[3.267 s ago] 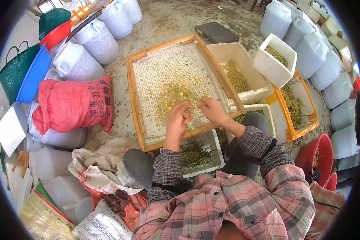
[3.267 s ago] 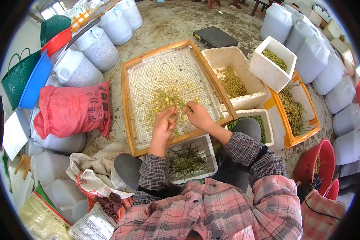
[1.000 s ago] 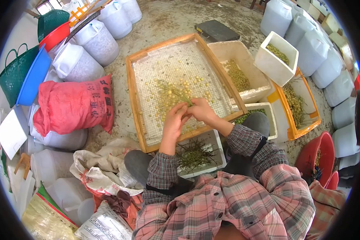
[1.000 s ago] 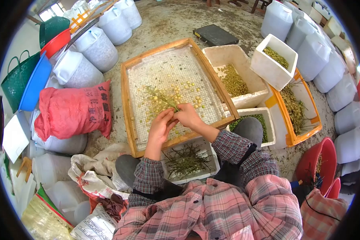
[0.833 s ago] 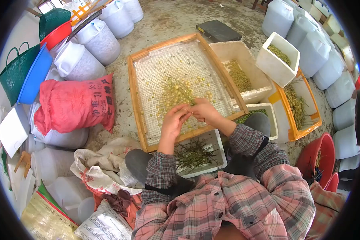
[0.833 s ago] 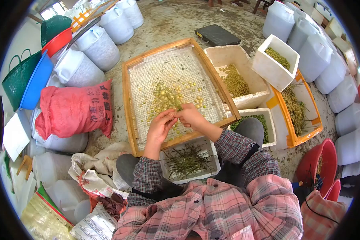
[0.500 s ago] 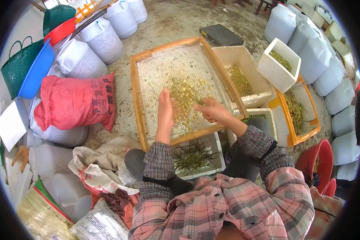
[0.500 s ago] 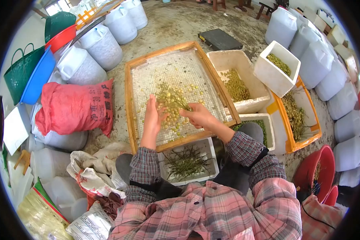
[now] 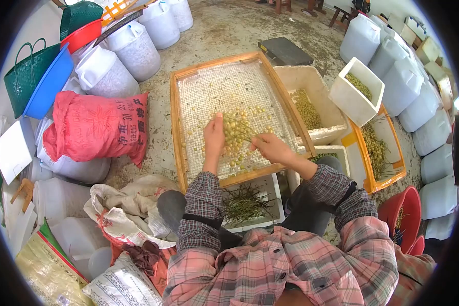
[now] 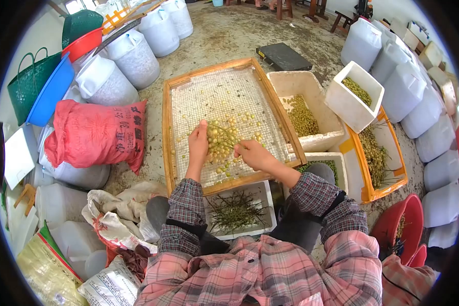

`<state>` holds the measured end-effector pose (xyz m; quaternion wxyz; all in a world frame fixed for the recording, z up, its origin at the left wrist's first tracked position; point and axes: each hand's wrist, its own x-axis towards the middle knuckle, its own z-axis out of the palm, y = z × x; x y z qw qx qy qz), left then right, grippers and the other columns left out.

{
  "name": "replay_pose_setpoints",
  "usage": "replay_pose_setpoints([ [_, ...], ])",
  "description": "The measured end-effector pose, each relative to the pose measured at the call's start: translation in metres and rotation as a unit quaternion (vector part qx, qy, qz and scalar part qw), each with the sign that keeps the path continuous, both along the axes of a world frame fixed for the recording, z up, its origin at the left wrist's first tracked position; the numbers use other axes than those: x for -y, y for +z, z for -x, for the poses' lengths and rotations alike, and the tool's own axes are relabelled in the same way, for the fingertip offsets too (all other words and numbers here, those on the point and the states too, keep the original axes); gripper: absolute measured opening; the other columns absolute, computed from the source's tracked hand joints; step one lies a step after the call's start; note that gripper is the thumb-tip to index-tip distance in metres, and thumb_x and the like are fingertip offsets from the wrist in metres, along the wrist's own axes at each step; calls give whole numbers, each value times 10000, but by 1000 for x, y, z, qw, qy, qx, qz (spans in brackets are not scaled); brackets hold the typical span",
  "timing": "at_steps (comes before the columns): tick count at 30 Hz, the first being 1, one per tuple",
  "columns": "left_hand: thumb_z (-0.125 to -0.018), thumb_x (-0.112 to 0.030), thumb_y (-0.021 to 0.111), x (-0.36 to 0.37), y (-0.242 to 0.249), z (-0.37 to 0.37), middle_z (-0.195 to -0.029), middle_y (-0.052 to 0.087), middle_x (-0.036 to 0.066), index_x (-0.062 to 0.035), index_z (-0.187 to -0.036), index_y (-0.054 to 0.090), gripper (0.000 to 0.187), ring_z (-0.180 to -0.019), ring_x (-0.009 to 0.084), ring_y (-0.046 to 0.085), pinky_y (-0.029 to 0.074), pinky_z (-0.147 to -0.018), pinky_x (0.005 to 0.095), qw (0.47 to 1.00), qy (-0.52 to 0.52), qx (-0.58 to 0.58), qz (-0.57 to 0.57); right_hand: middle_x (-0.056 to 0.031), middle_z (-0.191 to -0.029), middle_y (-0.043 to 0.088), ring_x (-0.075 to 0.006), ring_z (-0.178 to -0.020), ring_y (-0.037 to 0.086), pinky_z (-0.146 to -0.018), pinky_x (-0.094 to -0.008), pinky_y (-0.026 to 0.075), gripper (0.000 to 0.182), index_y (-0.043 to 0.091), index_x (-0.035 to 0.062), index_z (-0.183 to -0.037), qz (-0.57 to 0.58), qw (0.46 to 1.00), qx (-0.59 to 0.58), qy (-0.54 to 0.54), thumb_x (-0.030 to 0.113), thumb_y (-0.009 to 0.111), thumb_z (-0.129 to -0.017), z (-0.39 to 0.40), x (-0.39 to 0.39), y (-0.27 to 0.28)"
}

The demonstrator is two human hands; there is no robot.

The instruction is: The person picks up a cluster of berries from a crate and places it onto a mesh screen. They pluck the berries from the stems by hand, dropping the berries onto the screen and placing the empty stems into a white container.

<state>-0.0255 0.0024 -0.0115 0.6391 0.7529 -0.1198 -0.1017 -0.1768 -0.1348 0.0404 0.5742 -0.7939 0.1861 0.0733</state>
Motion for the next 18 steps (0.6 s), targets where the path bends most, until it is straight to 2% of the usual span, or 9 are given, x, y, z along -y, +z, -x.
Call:
replay_pose_setpoints([
  [3,-924,-538,526,-11,3,-8,-541,227,-51,-71,-674,512,530,-450,76,224,243,-411,249,996,-73,-22,-41,30,-483,324,-79,-386,264,-381,-273,265,347,588,41,-850,-83,996,-27,-2,320,442,-996,3,14,9],
  [6,-902,-535,566,-11,14,-4,-520,233,-52,-16,-874,643,525,-417,69,215,224,-381,236,988,-57,-141,16,29,-490,334,-78,-390,268,-383,-274,272,340,573,48,-827,-128,991,-42,3,318,448,-992,1,18,10],
  [9,-896,-529,581,-3,26,6,-520,191,-57,-12,-1131,640,572,-409,75,195,207,-378,257,949,-5,-288,124,26,-500,345,-84,-393,282,-381,-279,274,340,576,39,-823,-110,993,-47,-2,313,456,-986,2,21,14],
  [11,-887,-524,595,-10,-2,-17,-557,362,-13,-16,-1296,512,657,-475,97,373,339,-431,270,978,-9,-206,23,26,-497,349,-85,-390,292,-379,-281,283,348,584,35,-821,-33,999,-29,-3,315,456,-983,7,26,11],
  [13,-875,-512,612,-17,-13,-29,-736,517,56,-40,-1384,445,714,-665,157,515,435,-596,321,994,-33,-90,-55,10,-506,370,-102,-404,329,-398,-295,313,351,593,29,-827,5,999,-35,-3,316,459,-979,14,37,11],
  [15,-860,-494,633,-21,-18,-31,-1058,653,150,-84,-1395,440,701,-980,256,622,497,-873,411,990,-73,60,-106,-24,-525,407,-134,-436,391,-437,-322,365,352,603,20,-840,3,998,-62,-1,315,464,-973,20,50,12],
  [18,-814,-500,675,-16,31,-12,-1409,449,170,-140,-1412,418,744,-1328,291,402,309,-1101,462,961,-152,152,-177,-118,-605,512,-242,-561,529,-566,-384,439,333,617,15,-889,190,977,68,69,315,487,-954,17,68,-9],
])
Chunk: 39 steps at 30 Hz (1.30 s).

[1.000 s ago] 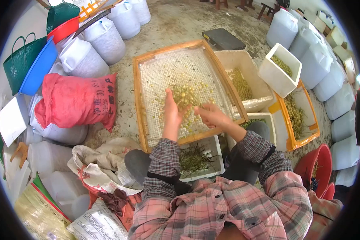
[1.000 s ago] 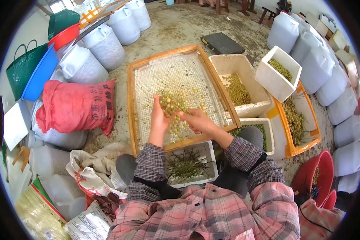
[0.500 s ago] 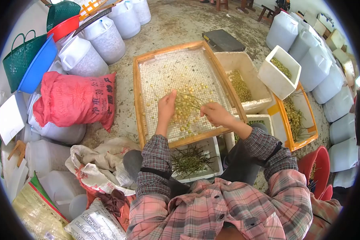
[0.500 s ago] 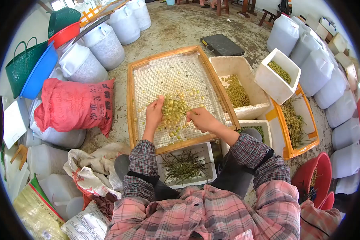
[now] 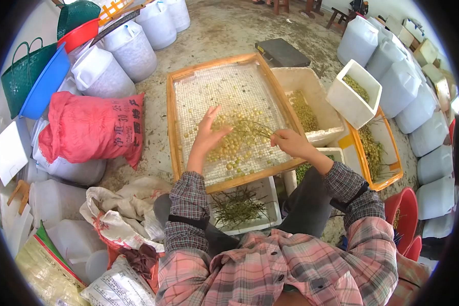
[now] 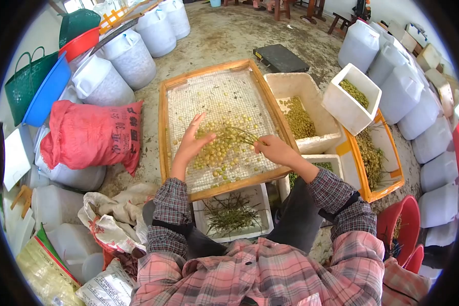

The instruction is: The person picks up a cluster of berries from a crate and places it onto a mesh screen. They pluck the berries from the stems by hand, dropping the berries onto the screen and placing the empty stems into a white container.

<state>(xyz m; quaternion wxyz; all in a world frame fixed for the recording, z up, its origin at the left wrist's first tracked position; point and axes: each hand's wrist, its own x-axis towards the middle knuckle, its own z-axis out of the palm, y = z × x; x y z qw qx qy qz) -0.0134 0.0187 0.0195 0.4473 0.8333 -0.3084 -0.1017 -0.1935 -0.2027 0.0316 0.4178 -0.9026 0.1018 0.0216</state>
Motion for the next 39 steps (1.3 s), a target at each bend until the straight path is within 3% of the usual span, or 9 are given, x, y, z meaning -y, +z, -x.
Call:
replay_pose_setpoints([
  [3,-782,-523,692,11,38,18,-1467,380,123,-212,-1418,409,762,-1376,297,319,240,-1140,493,987,-157,-16,20,-196,-744,591,-363,-735,585,-687,-445,450,321,612,6,-915,64,996,19,53,308,508,-939,-8,3,11],
  [6,-808,-504,677,30,37,20,-1366,496,152,-163,-1397,445,718,-1264,281,468,377,-1054,451,946,-294,135,-34,-222,-800,617,-408,-783,588,-705,-480,449,315,608,4,-906,142,983,46,104,301,507,-940,-16,-2,30],
  [9,-880,-444,612,34,36,22,-1004,631,163,-59,-1188,601,493,-900,274,612,479,-793,412,941,-303,15,-149,-223,-802,617,-410,-790,586,-708,-496,445,313,601,6,-892,192,970,14,150,295,493,-950,-20,-1,50],
  [12,-945,-373,546,30,31,19,-762,576,112,-33,-1009,621,354,-659,230,552,429,-625,394,926,-316,91,-185,-225,-781,609,-407,-799,590,-710,-498,447,317,596,11,-911,185,966,1,180,305,486,-955,-21,4,51],
  [15,-974,-351,495,21,22,14,-707,516,124,-33,-924,579,333,-602,269,504,410,-599,425,921,-344,137,-123,-222,-778,610,-411,-793,591,-712,-502,449,317,585,15,-924,188,962,-23,196,312,479,-959,-20,2,50],
  [21,-990,-304,458,20,8,5,-771,530,130,-23,-966,549,296,-646,291,532,431,-614,427,908,-351,174,-145,-225,-782,617,-417,-768,600,-699,-513,450,280,568,19,-928,255,953,-46,158,284,482,-958,-18,-9,48],
  [33,-947,-228,508,16,-16,-17,-979,581,123,-23,-1062,566,242,-749,287,598,497,-655,406,884,-329,269,-192,-253,-798,620,-438,-795,603,-714,-526,459,273,562,-13,-938,256,955,-38,142,247,480,-953,2,11,34],
  [36,-919,-263,554,7,-4,-19,-1049,595,131,-47,-1218,542,369,-893,295,609,497,-760,416,877,-299,239,-289,-249,-807,627,-437,-794,606,-724,-524,464,275,567,-10,-934,261,958,5,122,251,480,-949,10,30,17],
  [39,-810,-292,665,13,-5,-9,-1072,609,193,-98,-1355,473,610,-978,310,602,480,-859,408,867,-274,403,-106,-240,-810,632,-427,-801,612,-728,-522,469,274,574,-5,-923,268,957,-30,107,253,486,-943,12,26,29],
])
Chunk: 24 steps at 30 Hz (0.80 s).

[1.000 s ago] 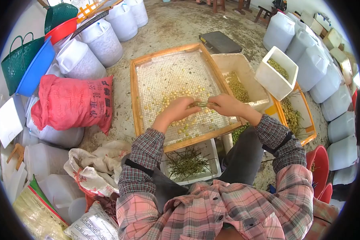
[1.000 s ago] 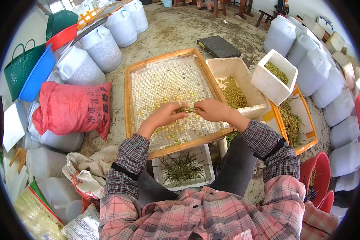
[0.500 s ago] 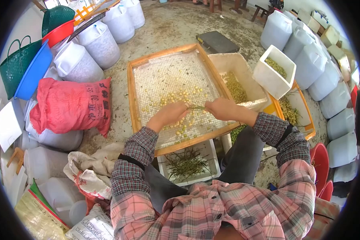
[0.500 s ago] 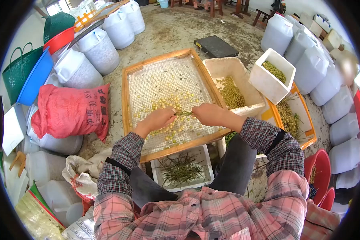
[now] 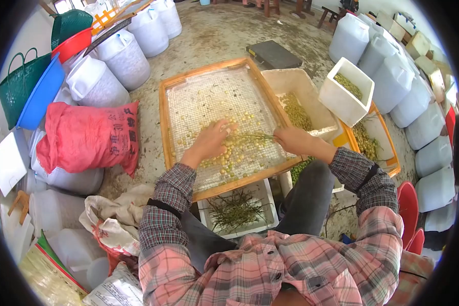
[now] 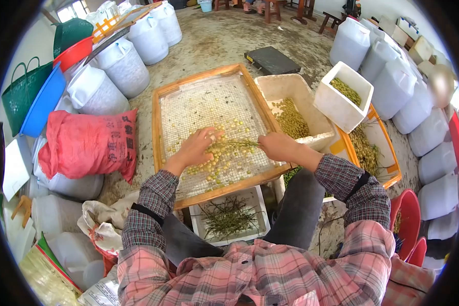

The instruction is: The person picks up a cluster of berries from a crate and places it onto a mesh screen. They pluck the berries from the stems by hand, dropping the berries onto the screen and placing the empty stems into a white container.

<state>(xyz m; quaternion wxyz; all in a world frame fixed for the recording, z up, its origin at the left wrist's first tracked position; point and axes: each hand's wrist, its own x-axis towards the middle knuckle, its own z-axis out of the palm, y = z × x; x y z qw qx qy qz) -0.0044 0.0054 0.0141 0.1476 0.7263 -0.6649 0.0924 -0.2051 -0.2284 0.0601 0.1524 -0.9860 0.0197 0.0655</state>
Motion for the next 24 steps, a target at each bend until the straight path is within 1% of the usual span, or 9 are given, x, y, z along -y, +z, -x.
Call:
replay_pose_setpoints([
  [2,-787,-320,691,16,-3,11,-1099,600,211,-116,-1390,443,683,-1006,326,585,458,-904,405,996,-31,-24,79,-233,-805,633,-421,-799,615,-726,-521,469,268,580,-1,-925,23,1000,-7,17,253,494,-937,-8,0,-3],
  [4,-810,-353,680,33,9,33,-1115,599,201,-124,-1385,452,659,-1028,328,574,446,-917,403,988,-55,-118,88,-226,-802,634,-415,-795,617,-723,-519,469,260,585,4,-926,37,999,-14,28,248,497,-932,-16,-8,5],
  [6,-878,-391,630,41,27,53,-1119,605,162,-122,-1340,502,550,-1044,317,570,444,-898,401,957,-72,-279,20,-219,-801,634,-410,-789,618,-718,-515,471,250,590,8,-929,38,999,-21,29,240,495,-929,-24,-22,21],
  [9,-931,-348,567,51,24,41,-939,624,147,-57,-1192,578,391,-835,282,598,460,-739,396,928,4,-335,-165,-216,-804,636,-405,-792,620,-708,-508,471,244,594,17,-953,25,996,18,78,235,488,-929,-29,-22,28],
  [12,-971,-299,504,39,17,37,-782,583,125,-25,-1008,595,291,-669,258,548,419,-621,394,963,-23,-254,-89,-207,-805,638,-396,-798,623,-706,-502,470,245,592,24,-982,38,997,-18,67,234,477,-933,-25,-20,39],
  [15,-981,-293,481,30,13,35,-736,530,120,-20,-929,565,291,-651,278,517,409,-614,396,972,-63,-225,-25,-198,-805,642,-389,-804,628,-710,-505,469,236,590,39,-1015,75,994,-40,69,226,470,-935,-21,-24,40],
  [18,-965,-310,494,20,20,37,-780,563,149,-25,-886,569,305,-716,320,554,445,-672,426,960,10,-259,-107,-195,-808,645,-385,-806,632,-711,-511,467,223,591,54,-1025,53,996,-50,50,214,464,-935,-18,-26,41],
  [21,-968,-308,487,14,13,30,-814,557,147,-24,-916,573,301,-753,309,558,456,-691,409,960,3,-253,-117,-201,-809,643,-390,-808,631,-707,-514,466,222,591,58,-1029,46,997,-51,41,213,462,-937,-12,-25,35],
  [24,-970,-314,481,14,5,19,-850,553,141,-18,-969,586,314,-789,309,566,466,-706,403,973,-9,-199,-120,-204,-817,642,-394,-810,629,-709,-514,465,225,592,55,-1027,50,997,-48,31,218,463,-939,-8,-25,33],
])
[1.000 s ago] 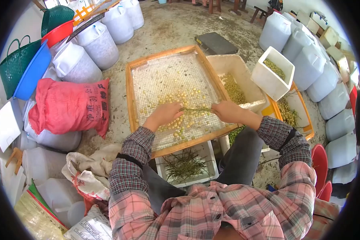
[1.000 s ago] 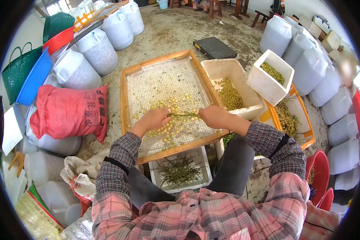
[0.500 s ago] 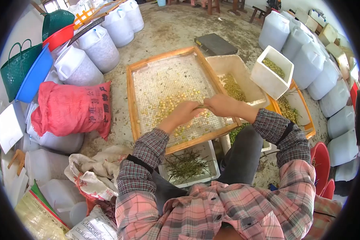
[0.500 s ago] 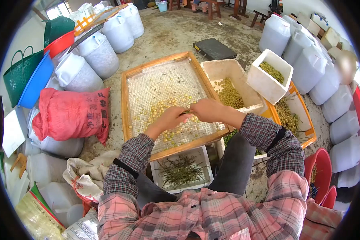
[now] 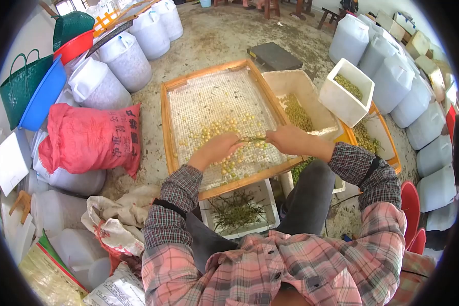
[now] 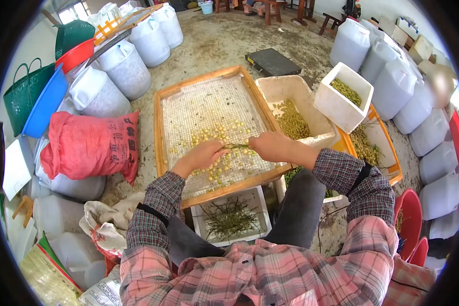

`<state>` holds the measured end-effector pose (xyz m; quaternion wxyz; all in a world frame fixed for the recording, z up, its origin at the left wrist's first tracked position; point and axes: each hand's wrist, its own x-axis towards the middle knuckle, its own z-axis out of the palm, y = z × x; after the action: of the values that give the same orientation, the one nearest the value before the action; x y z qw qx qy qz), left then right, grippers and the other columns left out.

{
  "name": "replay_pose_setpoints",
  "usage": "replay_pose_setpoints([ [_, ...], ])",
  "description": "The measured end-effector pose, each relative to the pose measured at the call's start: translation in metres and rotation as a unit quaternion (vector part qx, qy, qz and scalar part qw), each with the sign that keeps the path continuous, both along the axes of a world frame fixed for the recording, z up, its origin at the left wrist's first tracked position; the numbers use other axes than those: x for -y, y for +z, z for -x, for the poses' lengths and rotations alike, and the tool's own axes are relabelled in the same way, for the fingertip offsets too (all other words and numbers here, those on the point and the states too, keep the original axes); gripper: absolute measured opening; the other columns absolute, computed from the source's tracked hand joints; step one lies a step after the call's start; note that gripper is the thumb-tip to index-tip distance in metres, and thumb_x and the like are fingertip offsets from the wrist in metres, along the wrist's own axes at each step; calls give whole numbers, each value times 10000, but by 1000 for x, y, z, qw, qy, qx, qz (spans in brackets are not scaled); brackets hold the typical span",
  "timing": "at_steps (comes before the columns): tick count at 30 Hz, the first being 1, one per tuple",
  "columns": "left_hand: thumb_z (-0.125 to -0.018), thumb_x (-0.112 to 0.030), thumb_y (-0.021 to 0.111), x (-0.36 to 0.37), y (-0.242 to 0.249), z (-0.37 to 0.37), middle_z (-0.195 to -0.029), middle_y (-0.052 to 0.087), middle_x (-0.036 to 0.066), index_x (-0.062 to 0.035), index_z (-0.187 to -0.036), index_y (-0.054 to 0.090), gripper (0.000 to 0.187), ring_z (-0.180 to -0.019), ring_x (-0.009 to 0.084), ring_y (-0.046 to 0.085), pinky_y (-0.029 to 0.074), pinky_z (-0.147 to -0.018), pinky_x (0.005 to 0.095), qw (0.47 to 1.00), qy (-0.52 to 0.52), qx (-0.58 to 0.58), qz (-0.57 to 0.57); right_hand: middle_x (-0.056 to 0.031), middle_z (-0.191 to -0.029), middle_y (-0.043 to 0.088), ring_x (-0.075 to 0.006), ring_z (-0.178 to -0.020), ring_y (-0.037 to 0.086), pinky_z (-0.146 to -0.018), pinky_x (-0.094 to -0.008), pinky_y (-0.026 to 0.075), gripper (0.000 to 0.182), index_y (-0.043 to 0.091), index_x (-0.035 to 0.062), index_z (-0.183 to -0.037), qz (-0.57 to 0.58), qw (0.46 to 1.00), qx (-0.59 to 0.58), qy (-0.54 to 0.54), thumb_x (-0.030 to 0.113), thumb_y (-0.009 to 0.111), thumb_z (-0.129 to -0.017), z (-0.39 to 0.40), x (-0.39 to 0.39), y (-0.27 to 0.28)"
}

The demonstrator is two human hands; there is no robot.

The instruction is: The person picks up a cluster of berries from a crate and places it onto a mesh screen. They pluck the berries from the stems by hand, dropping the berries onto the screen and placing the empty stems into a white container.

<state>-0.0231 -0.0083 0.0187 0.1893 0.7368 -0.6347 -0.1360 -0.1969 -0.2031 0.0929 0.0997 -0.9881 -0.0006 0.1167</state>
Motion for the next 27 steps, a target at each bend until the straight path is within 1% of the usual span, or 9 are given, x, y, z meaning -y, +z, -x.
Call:
replay_pose_setpoints([
  [3,-968,-323,481,-5,-6,-7,-880,549,126,-24,-994,583,317,-788,307,571,474,-703,406,999,-24,15,45,-217,-804,638,-404,-787,627,-695,-519,467,223,582,48,-1029,-11,1000,4,5,215,465,-938,7,4,-1],
  [6,-959,-293,498,-4,-9,-14,-1006,559,114,-22,-1021,576,289,-844,298,587,484,-732,398,999,-21,41,25,-227,-765,631,-412,-747,627,-665,-522,472,211,562,26,-1012,-7,1000,25,3,203,479,-933,11,5,-9],
  [9,-954,-256,488,-6,-8,-17,-1014,554,122,-29,-1015,574,250,-838,303,585,486,-716,402,999,-23,26,35,-230,-727,623,-415,-714,626,-639,-520,476,199,545,7,-990,-2,998,60,19,188,496,-923,20,8,-15],
  [15,-955,-218,446,-9,-16,-21,-964,544,104,-42,-1007,581,228,-740,276,578,499,-657,376,994,5,106,10,-222,-734,630,-404,-728,634,-658,-509,493,174,560,24,-959,17,999,32,-38,185,514,-911,35,13,-14],
  [18,-954,-234,470,-24,-17,-34,-1082,553,107,-88,-1142,587,265,-842,261,609,521,-727,389,987,73,112,-94,-213,-748,637,-404,-747,636,-670,-507,499,176,572,31,-929,6,996,74,-44,197,516,-914,54,38,-28],
  [21,-932,-225,525,-21,20,-16,-1259,530,107,-132,-1260,566,343,-961,251,617,534,-776,382,988,110,44,-97,-204,-746,634,-402,-751,634,-671,-505,496,188,576,30,-909,14,994,55,-92,206,512,-918,56,34,-19],
  [23,-924,-262,558,-19,15,-13,-1298,512,72,-158,-1261,577,353,-990,237,604,525,-801,368,988,136,70,-2,-206,-726,620,-404,-739,627,-663,-508,487,209,563,30,-923,12,995,70,-67,229,497,-933,49,32,-13],
  [25,-908,-277,590,-10,14,-12,-1349,487,53,-167,-1249,590,359,-1050,237,582,510,-848,365,987,117,88,71,-208,-720,615,-407,-727,622,-657,-512,481,214,556,35,-931,18,996,61,-59,238,490,-939,44,28,-4],
  [27,-885,-271,620,3,15,-12,-1410,455,51,-158,-1226,604,360,-1141,253,551,488,-915,370,987,58,97,117,-210,-716,613,-414,-716,615,-653,-517,476,223,550,39,-935,0,997,67,-50,252,484,-945,37,21,-1],
])
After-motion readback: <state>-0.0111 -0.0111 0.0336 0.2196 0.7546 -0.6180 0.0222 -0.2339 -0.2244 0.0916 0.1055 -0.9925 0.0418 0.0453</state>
